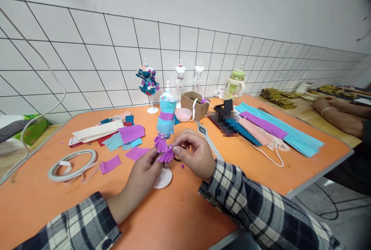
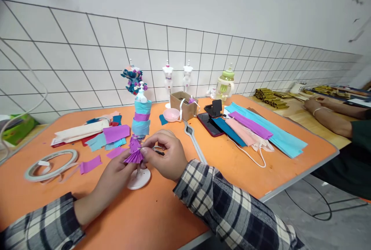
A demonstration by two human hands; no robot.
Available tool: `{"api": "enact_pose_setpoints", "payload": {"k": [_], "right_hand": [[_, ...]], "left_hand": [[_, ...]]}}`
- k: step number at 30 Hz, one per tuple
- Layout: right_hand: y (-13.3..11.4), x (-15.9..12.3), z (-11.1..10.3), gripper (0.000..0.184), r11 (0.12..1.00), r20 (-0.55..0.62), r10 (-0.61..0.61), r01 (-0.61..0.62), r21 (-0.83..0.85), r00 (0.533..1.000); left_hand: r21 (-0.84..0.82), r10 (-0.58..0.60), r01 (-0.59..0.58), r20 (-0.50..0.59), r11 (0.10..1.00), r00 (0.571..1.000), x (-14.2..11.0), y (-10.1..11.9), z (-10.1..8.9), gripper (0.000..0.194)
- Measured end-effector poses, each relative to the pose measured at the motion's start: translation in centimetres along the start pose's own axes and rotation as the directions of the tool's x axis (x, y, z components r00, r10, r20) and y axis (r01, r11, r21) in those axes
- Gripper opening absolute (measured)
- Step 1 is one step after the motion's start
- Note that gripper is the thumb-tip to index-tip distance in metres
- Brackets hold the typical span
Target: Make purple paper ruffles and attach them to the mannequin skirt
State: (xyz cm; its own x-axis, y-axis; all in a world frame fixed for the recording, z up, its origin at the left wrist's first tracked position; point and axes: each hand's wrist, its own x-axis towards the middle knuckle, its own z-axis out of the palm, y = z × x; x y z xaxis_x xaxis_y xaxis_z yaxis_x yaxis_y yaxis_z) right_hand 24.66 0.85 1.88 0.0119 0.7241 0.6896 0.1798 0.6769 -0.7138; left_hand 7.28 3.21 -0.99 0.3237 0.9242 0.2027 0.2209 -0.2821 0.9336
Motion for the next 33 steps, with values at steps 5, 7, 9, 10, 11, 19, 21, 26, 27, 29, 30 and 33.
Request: {"api": "enact_pose_setpoints", "payload": {"k": [5,7,9,10,11,19,21,26,27,29,30,33], "right_hand": [[0.0,0.1,-0.1,0.005,0.997,-0.033,0.048,-0.05,-0.054,0.998],[0.1,0.3,-0.1,0.005,0.995,-0.036,0.058,-0.061,-0.084,0.998],[0.1,0.3,-0.1,0.006,0.993,-0.04,0.063,-0.066,-0.096,0.997],[0.2,0.4,-0.1,0.006,0.993,-0.043,0.065,-0.069,-0.094,0.997],[0.2,0.4,-0.1,0.006,0.993,-0.048,0.068,-0.072,-0.092,0.997],[0.4,0.2,0.3,0.008,0.987,-0.071,0.129,-0.135,-0.083,0.989],[0.4,0.1,0.4,0.008,0.985,-0.081,0.15,-0.156,-0.072,0.985],[0.5,-0.2,0.9,0.008,0.982,-0.124,0.185,-0.187,-0.002,0.975],[0.5,-0.3,1.0,0.008,0.982,-0.136,0.19,-0.191,0.006,0.972],[0.4,-0.4,1.2,0.008,0.978,-0.153,0.208,-0.208,0.016,0.966],[0.4,-0.5,1.2,0.009,0.975,-0.157,0.221,-0.22,0.022,0.963],[0.4,-0.6,1.4,0.009,0.962,-0.163,0.273,-0.266,0.062,0.948]], "left_hand": [[0.067,0.028,-0.028,0.002,0.997,1.0,0.0,-0.1,-0.1,0.024],[0.061,0.032,-0.032,0.011,0.998,0.999,0.0,0.0,-0.1,0.026],[0.051,0.034,-0.035,0.018,0.998,0.999,-0.1,0.0,-0.1,0.026],[0.053,0.033,-0.034,0.021,0.998,0.999,-0.1,0.0,-0.1,0.026],[0.059,0.031,-0.033,0.024,0.998,0.999,-0.2,0.0,-0.1,0.027],[0.053,0.021,-0.022,0.024,0.998,1.0,-0.4,-0.2,0.0,0.028],[0.048,0.018,-0.019,0.021,0.999,1.0,-0.4,-0.1,0.0,0.027],[0.003,0.004,-0.005,0.012,1.0,1.0,-0.3,-0.1,0.0,0.028],[0.004,0.007,-0.007,0.011,1.0,1.0,-0.3,-0.2,0.0,0.028],[0.02,0.022,-0.022,0.008,1.0,1.0,-0.3,-0.3,0.0,0.028],[0.03,0.03,-0.031,0.008,0.999,1.0,-0.3,-0.4,0.0,0.028],[0.065,0.053,-0.054,0.013,0.996,0.998,-0.4,-0.4,-0.1,0.029]]}}
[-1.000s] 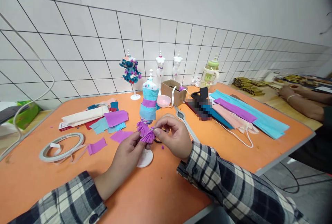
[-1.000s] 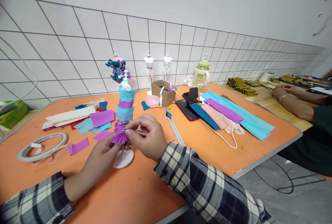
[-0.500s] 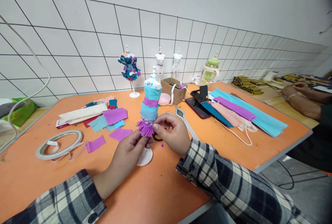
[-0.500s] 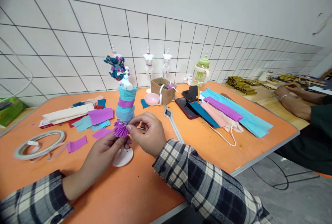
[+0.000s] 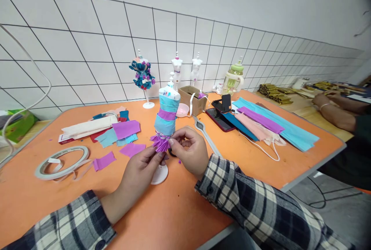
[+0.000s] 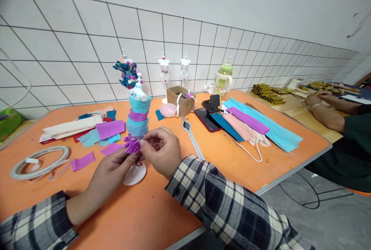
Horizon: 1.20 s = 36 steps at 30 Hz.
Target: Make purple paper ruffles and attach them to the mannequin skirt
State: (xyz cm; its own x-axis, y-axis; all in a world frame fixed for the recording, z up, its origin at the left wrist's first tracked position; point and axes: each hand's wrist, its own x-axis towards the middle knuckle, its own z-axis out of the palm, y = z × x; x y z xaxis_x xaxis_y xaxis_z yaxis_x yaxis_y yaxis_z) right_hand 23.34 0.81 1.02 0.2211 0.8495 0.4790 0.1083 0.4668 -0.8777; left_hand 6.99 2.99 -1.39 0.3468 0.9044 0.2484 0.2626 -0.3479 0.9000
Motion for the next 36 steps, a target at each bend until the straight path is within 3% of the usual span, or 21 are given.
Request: {"api": "enact_pose_setpoints", "payload": {"k": [5,9,18,26,36], "right_hand": [[0.05,-0.08,0.13,0.012,0.992,-0.012,0.096,-0.094,0.088,0.995],[0.13,0.14,0.14,0.015,0.986,0.012,0.12,-0.121,0.114,0.993],[0.29,0.35,-0.13,0.011,0.993,0.073,0.064,-0.071,0.096,0.995],[0.6,0.26,-0.08,0.037,0.988,0.012,0.143,-0.143,0.057,0.99],[0.63,0.16,-0.24,0.043,0.99,0.033,0.124,-0.126,0.06,0.992]], "left_hand": [[0.017,0.012,-0.012,0.002,1.0,1.0,-0.09,0.25,-0.03,0.029],[-0.023,-0.043,0.044,0.035,0.999,0.998,-0.12,0.33,0.1,0.032],[-0.101,-0.112,0.11,-0.005,0.989,0.994,0.09,0.95,0.15,0.033],[-0.062,-0.095,0.095,-0.004,0.994,0.995,0.11,0.69,0.17,0.032],[-0.07,-0.08,0.079,-0.01,0.994,0.997,0.11,0.78,0.2,0.03]]}}
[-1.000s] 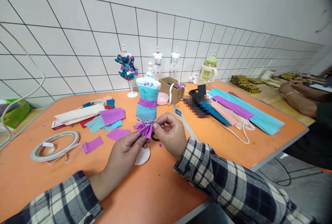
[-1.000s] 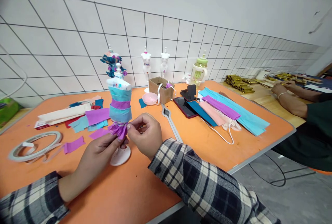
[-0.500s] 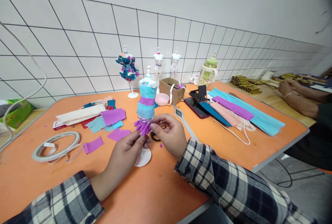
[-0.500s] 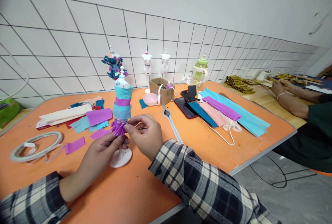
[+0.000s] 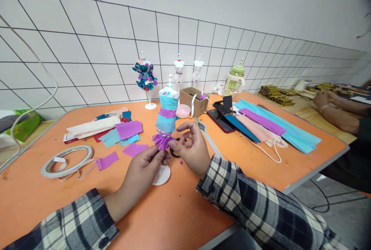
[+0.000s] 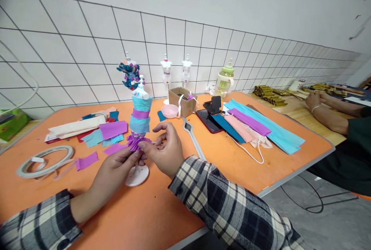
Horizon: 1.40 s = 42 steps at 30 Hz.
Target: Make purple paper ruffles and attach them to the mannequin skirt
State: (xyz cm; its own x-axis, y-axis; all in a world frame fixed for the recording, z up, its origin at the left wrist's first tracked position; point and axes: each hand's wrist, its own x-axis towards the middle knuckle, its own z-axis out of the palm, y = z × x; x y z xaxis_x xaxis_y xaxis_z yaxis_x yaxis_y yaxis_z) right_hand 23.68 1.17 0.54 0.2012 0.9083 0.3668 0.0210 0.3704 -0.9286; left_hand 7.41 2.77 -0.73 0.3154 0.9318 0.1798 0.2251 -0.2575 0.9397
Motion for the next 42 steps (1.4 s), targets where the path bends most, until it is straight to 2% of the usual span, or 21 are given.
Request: {"api": "enact_pose_setpoints", "payload": {"k": [3,9,13,16,18,25,30,32,34,36,38,42], "right_hand": [[0.2,-0.1,0.1,0.046,0.999,0.0,0.023,-0.023,-0.049,1.0],[0.6,-0.1,0.1,0.043,0.998,0.101,0.041,-0.037,-0.045,0.994],[0.5,0.1,-0.1,0.029,0.998,0.158,0.056,-0.058,0.012,0.986],[0.8,0.3,-0.1,0.02,0.999,0.152,0.034,-0.034,-0.004,0.988],[1.0,0.5,-0.1,0.021,1.0,0.14,0.027,-0.026,-0.008,0.99],[1.3,1.0,-0.3,0.025,0.995,0.245,0.061,-0.078,0.06,0.968],[1.9,0.8,0.0,0.015,0.995,0.185,0.032,-0.015,-0.095,0.982],[2.2,0.9,-0.1,0.021,0.981,0.152,0.027,0.003,-0.194,0.988],[2.4,1.0,-0.2,0.02,0.959,0.157,0.033,0.013,-0.284,0.987],[2.4,1.0,-0.4,0.012,0.929,0.184,0.028,0.042,-0.368,0.982],[2.4,1.0,-0.5,0.014,0.899,0.236,0.021,0.085,-0.43,0.972],[2.4,0.4,0.1,0.019,0.864,0.403,0.051,0.162,-0.476,0.914]], "left_hand": [[0.008,0.017,-0.017,0.005,1.0,1.0,0.0,0.1,0.0,0.029],[-0.03,0.001,-0.001,-0.01,1.0,1.0,0.1,0.2,0.0,0.031],[-0.051,-0.026,0.025,-0.019,0.998,0.999,0.4,0.0,-0.3,0.033],[-0.053,-0.029,0.029,0.002,0.998,1.0,0.3,-0.4,-0.3,0.033],[-0.07,-0.023,0.025,0.023,0.997,0.999,0.2,-0.6,-0.3,0.033],[-0.116,-0.017,0.027,0.086,0.993,0.996,0.0,-0.5,-0.2,0.034],[-0.09,-0.07,0.077,0.08,0.993,0.994,0.1,-0.7,-0.5,0.039],[-0.111,-0.1,0.108,0.07,0.988,0.992,0.2,-0.9,-0.6,0.042],[-0.136,-0.103,0.11,0.053,0.985,0.993,0.4,-1.1,-0.8,0.045],[-0.128,-0.054,0.053,-0.003,0.99,0.999,0.6,-1.2,-0.9,0.046],[-0.087,0.023,-0.029,-0.068,0.996,0.997,0.8,-1.3,-1.1,0.042],[-0.066,0.107,-0.116,-0.117,0.991,0.987,1.0,-1.6,-1.1,0.04]]}}
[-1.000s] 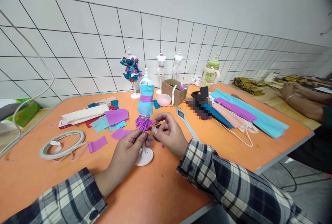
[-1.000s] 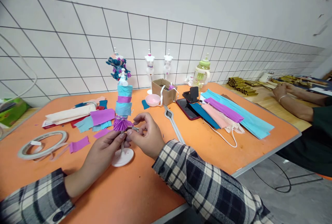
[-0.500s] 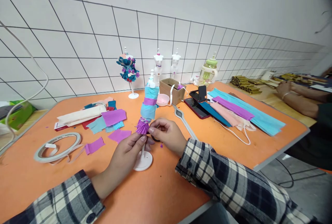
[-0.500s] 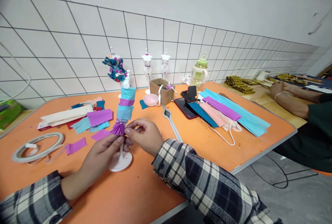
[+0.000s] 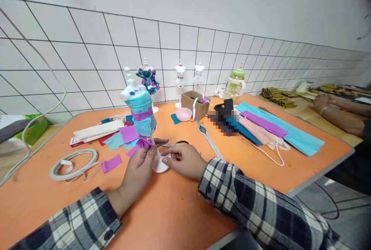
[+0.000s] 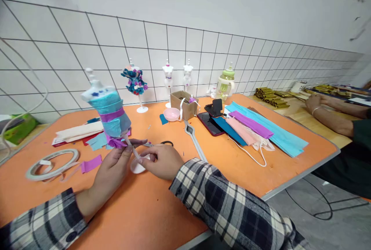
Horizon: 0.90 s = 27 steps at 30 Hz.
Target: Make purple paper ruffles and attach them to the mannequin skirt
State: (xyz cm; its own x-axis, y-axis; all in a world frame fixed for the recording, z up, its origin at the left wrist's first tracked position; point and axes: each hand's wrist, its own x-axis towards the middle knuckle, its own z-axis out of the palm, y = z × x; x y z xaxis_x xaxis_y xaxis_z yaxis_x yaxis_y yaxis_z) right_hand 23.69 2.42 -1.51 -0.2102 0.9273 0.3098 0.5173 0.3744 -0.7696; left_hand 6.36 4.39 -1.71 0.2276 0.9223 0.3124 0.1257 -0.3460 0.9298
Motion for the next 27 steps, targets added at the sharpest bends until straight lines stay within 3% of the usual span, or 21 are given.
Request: {"api": "enact_pose_setpoints", "payload": {"k": [4,11,14,17,19,22,25,27], "right_hand": [[-0.6,0.0,0.9,0.011,0.986,0.004,-0.082,0.081,-0.143,0.997],[-0.7,0.0,1.7,0.019,0.952,0.052,-0.145,0.154,-0.264,0.988],[-0.3,0.4,0.8,0.018,0.943,0.016,-0.065,0.067,-0.325,0.998],[0.9,1.4,-1.2,0.022,0.904,-0.085,0.065,-0.095,-0.417,0.994],[2.1,2.2,-2.9,0.025,0.87,-0.135,0.115,-0.165,-0.464,0.984],[3.8,3.4,-4.7,0.025,0.819,-0.179,0.161,-0.232,-0.525,0.971],[5.2,4.5,-5.1,0.026,0.788,-0.194,0.189,-0.266,-0.555,0.963],[5.9,5.2,-4.8,0.027,0.779,-0.188,0.202,-0.274,-0.564,0.961]], "left_hand": [[-0.049,0.004,-0.004,0.008,0.999,1.0,0.0,-0.1,0.2,0.04],[-0.077,0.01,0.0,0.125,0.997,0.992,-0.6,0.1,0.6,0.043],[0.05,-0.007,0.001,0.127,0.999,0.992,-0.3,-0.1,0.4,0.05],[0.28,0.007,-0.035,0.099,0.959,0.995,0.4,-0.7,-1.0,0.053],[0.494,0.104,-0.178,0.173,0.851,0.979,1.0,-1.2,-3.3,0.041],[0.733,0.215,-0.389,0.324,0.558,0.921,1.5,-2.2,-8.1,0.037],[0.842,0.17,-0.396,0.358,0.367,0.918,1.6,-2.9,-12.7,0.036],[0.881,0.136,-0.379,0.354,0.284,0.925,1.5,-3.0,-14.7,0.036]]}}
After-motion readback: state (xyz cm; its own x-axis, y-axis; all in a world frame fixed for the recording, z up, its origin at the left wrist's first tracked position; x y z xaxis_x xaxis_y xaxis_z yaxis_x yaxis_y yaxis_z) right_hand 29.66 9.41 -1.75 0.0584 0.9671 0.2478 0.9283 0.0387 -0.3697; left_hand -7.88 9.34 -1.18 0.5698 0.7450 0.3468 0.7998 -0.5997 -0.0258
